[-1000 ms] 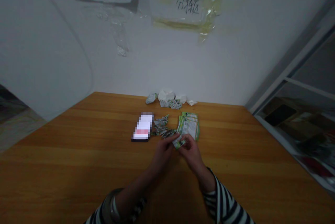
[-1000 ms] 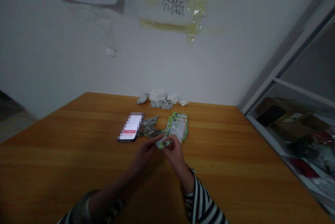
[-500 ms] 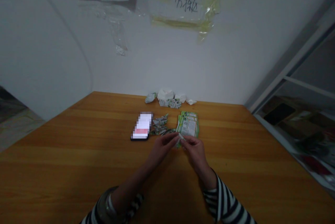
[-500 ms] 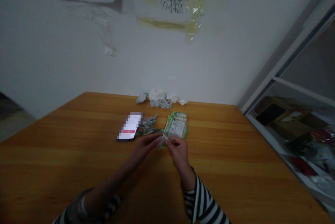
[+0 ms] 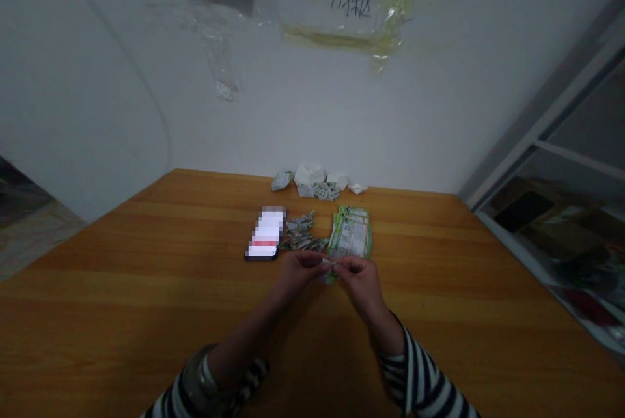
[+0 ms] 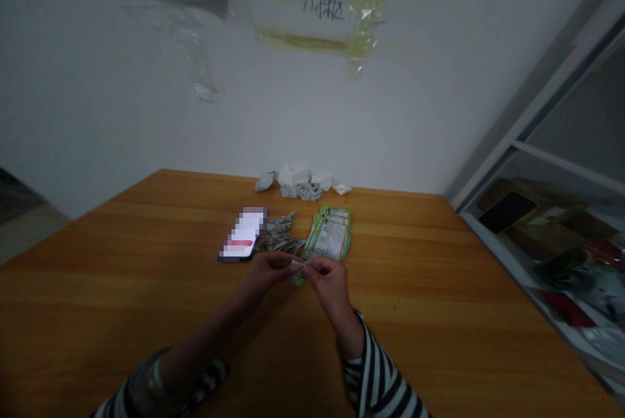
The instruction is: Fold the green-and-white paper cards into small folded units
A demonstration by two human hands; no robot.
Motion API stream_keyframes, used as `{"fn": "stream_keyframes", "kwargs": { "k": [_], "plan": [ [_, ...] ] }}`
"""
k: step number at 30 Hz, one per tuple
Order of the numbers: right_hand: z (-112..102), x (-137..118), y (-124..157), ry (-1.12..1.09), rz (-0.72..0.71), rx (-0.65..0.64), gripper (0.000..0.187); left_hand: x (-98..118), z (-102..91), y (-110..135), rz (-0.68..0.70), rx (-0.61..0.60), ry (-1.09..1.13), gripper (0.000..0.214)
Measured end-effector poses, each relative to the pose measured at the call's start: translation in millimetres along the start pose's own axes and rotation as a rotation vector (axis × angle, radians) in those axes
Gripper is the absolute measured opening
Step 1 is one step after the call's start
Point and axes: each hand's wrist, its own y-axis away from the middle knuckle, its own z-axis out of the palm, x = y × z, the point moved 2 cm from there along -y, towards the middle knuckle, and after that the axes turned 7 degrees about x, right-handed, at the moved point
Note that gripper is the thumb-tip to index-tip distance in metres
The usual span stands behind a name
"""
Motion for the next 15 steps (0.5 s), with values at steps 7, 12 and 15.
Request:
{"fn": "stream_keyframes", "kwargs": {
  "k": [7, 12, 15],
  "plan": [
    [-0.8, -0.6, -0.7, 0.010, 0.005, -0.004, 0.012, 2.3, -0.7, -0.9, 0.073, 0.026, -0.163, 0.029],
    [4.7, -0.7, 3.4, -0.001, 0.012, -0.033, 0.016, 1.6, -2.8, -2.9, 0.150, 0.117, -0.247, 0.020],
    [6.6, -2.0, 5.6, 0.004, -0.005, -0.011, 0.014, 3.4, -0.8, -1.5, 0.201, 0.154, -0.282, 0.017]
  ]
}}
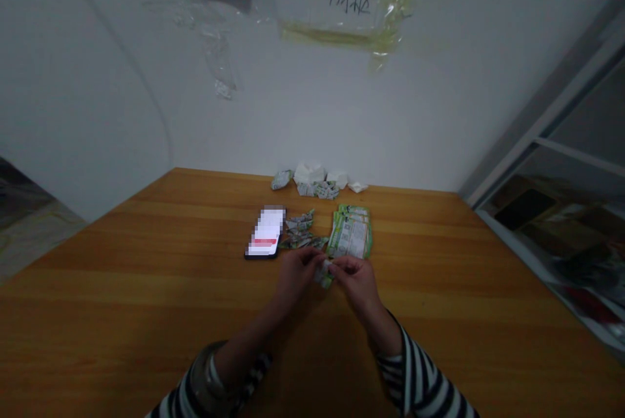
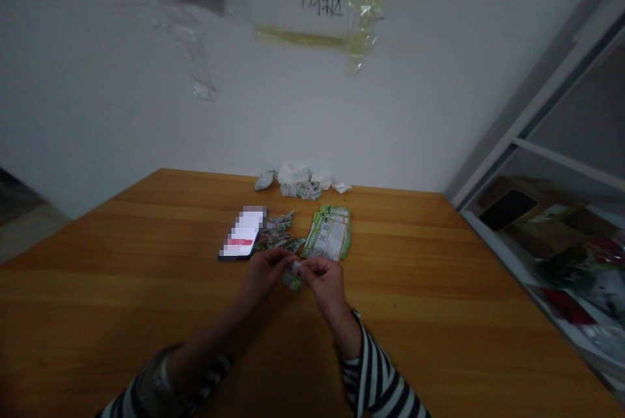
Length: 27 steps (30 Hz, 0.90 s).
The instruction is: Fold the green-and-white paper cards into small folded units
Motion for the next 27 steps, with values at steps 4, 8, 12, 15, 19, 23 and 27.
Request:
{"fn": "stream_keyframes", "kwargs": {
  "k": [4, 8, 12, 15, 19, 23, 27],
  "plan": [
    [-6, -10, -1, 0.026, -0.088, 0.103, 0.004, 6, 2.7, 1, 0.060, -0.015, 0.063, 0.026],
    [-12, -26, 0, 0.102, -0.331, 0.101, 0.009, 3, 3.1, 0, -0.120, -0.104, 0.230, 0.048],
    [-7, -33, 2, 0.131, -0.448, -0.043, 0.012, -3, 1.5, -1, -0.251, -0.182, 0.401, 0.054],
    [-6, -26, 0, 0.051, -0.353, -0.001, 0.013, -5, 0.8, -3, -0.206, -0.136, 0.401, 0.056],
    [-9, -8, -7, -0.090, -0.086, 0.090, 0.025, -4, 4.4, 1, 0.022, -0.145, 0.114, 0.044],
    [-10, -3, -10, -0.092, -0.005, 0.102, 0.027, 1, 5.8, 8, 0.403, -0.060, -0.322, 0.035],
    [-7, -5, -8, -0.065, -0.035, 0.102, 0.022, 4, 10.1, 14, 0.536, -0.111, -0.663, 0.041]
  ]
}}
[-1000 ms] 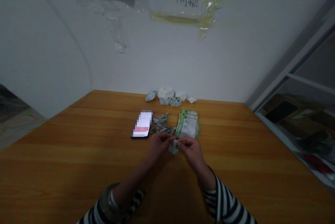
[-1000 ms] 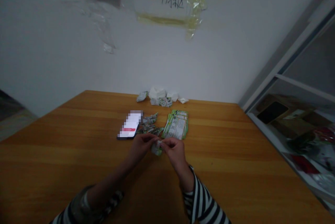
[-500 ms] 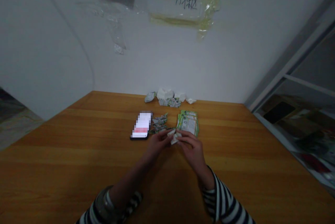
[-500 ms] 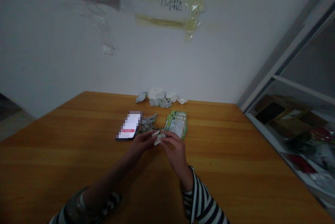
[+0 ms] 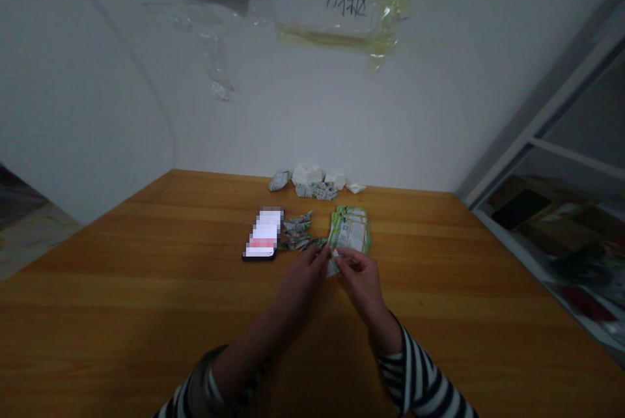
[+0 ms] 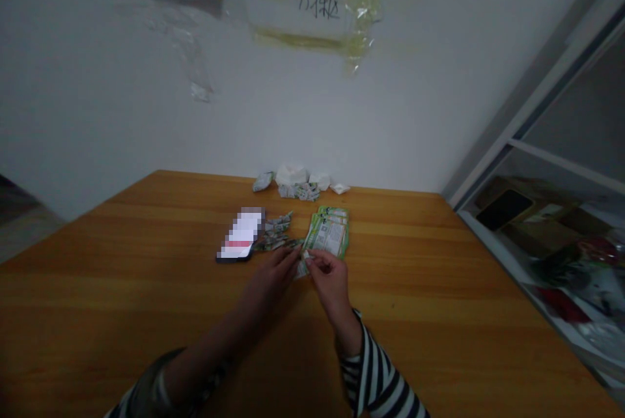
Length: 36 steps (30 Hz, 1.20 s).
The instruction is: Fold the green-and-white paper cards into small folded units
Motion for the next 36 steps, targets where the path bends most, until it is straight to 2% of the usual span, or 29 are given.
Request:
{"fn": "stream_keyframes", "kwargs": {
  "k": [3, 6, 16, 21, 24, 26, 29, 32, 36],
  "plan": [
    [5, 3, 4, 0.028, -0.020, -0.035, 0.025, 4, 2.0, 1, -0.058, -0.097, -0.159, 0.043],
    [10, 7, 8, 0.060, -0.023, -0.069, 0.033, 8, 2.3, 2, -0.079, -0.130, -0.166, 0.035],
    [12, 8, 8, -0.023, 0.022, -0.098, 0.033, 13, -2.8, 3, -0.089, -0.098, -0.061, 0.030],
    [13, 7, 11, -0.013, 0.007, -0.090, 0.026, 16, -4.3, 2, -0.120, -0.103, -0.106, 0.022],
    [11, 9, 13, -0.007, 0.007, -0.053, 0.026, 17, -1.6, 3, -0.093, -0.102, -0.117, 0.024],
    [9, 12, 11, -0.002, 0.001, -0.021, 0.027, 16, 0.5, 4, -0.074, -0.076, -0.048, 0.025],
    [3, 14, 6, 0.004, -0.046, -0.025, 0.024, 11, 2.7, 3, -0.075, -0.013, 0.195, 0.026],
    [1, 10, 2, 0.046, -0.117, -0.097, 0.023, 1, 3.3, -1, -0.182, 0.039, 0.414, 0.022],
    [4, -4, 8, 0.167, -0.229, -0.198, 0.030, -13, 3.6, -5, -0.360, 0.019, 0.497, 0.016]
  ]
}}
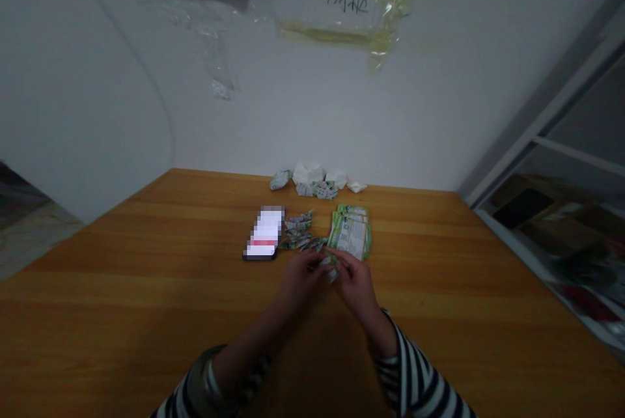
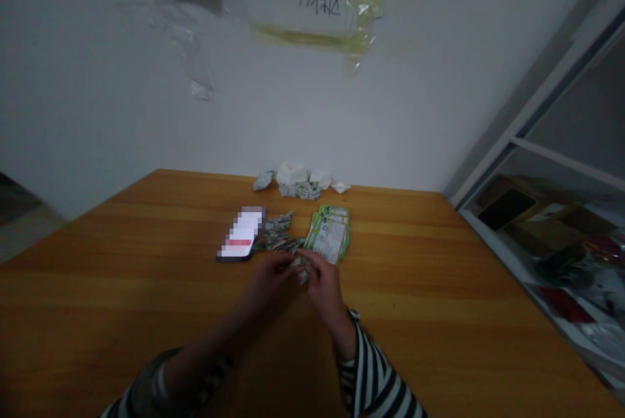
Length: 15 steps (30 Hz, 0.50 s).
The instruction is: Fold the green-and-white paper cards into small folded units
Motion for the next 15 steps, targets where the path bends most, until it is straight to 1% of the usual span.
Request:
{"fn": "stream_keyframes", "kwargs": {
  "k": [2, 4, 6, 9, 12, 15],
  "plan": [
    [1, -6, 1, 0.080, -0.001, 0.001, 0.028, -3, -1.8, -1, -0.053, -0.005, 0.038, 0.019],
    [-1, -7, 1, 0.137, 0.041, 0.048, 0.020, -5, -2.9, -2, -0.085, -0.001, 0.059, 0.023],
    [-3, -4, 0, 0.140, 0.093, 0.089, 0.010, -7, -3.4, -1, -0.122, -0.003, 0.087, 0.027],
    [-5, 2, -4, 0.101, 0.133, 0.105, 0.013, -8, -3.3, -2, -0.172, -0.034, 0.144, 0.030],
    [-7, 6, -5, 0.095, 0.132, 0.140, 0.015, -7, -3.3, -4, -0.212, -0.069, 0.201, 0.029],
    [-7, 5, -3, 0.095, 0.122, 0.184, 0.015, -6, -3.9, -5, -0.242, -0.075, 0.240, 0.030]
  ]
}}
